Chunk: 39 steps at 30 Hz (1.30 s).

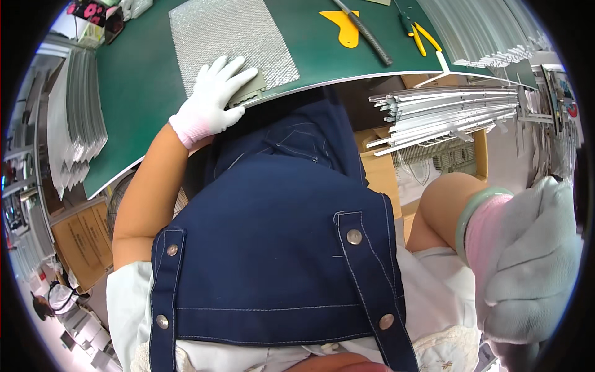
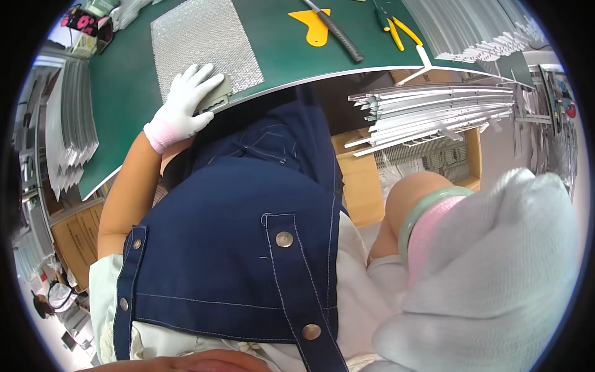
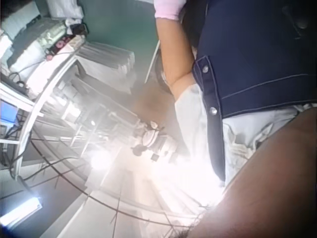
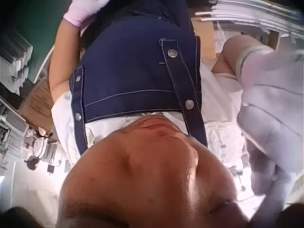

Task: The person assembles metal mesh panels into rectangular frames. They place a mesh sheet on a workbench, position a plastic insert, and fit metal frame pieces around the edges. The person uses a hammer to tap the frame into place and a handheld stapler to secure the mesh to the frame. The completed units are stacked on the table.

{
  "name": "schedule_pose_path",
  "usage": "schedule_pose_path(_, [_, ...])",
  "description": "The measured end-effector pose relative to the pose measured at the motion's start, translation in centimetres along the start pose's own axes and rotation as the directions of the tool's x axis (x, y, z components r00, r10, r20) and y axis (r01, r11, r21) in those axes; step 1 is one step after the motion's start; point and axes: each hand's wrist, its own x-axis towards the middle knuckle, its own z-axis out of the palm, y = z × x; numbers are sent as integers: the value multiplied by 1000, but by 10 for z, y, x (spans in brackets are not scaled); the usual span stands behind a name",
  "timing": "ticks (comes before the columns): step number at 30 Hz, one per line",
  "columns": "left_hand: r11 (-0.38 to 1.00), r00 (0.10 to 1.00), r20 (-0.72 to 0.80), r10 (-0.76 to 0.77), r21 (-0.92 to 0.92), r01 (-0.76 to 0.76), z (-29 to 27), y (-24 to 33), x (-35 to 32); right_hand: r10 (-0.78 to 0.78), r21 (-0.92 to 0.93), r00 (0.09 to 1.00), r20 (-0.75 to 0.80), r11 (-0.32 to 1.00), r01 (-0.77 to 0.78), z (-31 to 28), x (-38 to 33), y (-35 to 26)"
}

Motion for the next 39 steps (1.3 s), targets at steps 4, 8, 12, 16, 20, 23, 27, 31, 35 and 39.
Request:
schedule_pose_path(4, [1000, 1000, 27, 12, -29, -11, -4, 0, 4, 12, -37, 985, -170, 999, -18, 1, -8, 1])
schedule_pose_path(8, [999, 998, 64, 21, -52, -17, -12, 0, 12, -154, -33, 920, -361, 988, 152, 14, -32, 15])
schedule_pose_path(12, [998, 997, 38, -63, -15, 64, -20, 10, 6, 256, -643, 948, -190, 697, -318, 44, -92, 70])
schedule_pose_path(16, [999, 991, -131, 20, 32, -16, -27, 19, 8, 935, -885, 198, 294, 344, -314, 118, -184, 160])
schedule_pose_path(20, [985, 960, -239, 143, 132, -114, -46, 48, 15, 950, -863, 110, 292, 311, -399, 139, -263, 190])
schedule_pose_path(23, [973, 929, -294, 226, 120, -198, -52, 57, 17, 878, -813, 378, 292, 436, -385, 122, -221, 168])
schedule_pose_path(27, [919, 929, -220, 297, -199, -340, -22, 81, 43, 543, -692, 834, 95, 638, -337, 97, -93, 111])
schedule_pose_path(31, [-39, 580, -560, -591, -699, -714, 30, 223, 92, 271, -440, 957, 100, 875, -202, 128, -8, 69])
schedule_pose_path(35, [48, 998, 56, 42, -997, 54, -25, 154, 65, 90, -136, 993, 76, 988, -79, 111, -32, 77])
schedule_pose_path(39, [-560, 962, -172, -214, -785, -265, -43, 74, 11, 898, 760, 204, -390, 439, -479, 138, -102, 94])
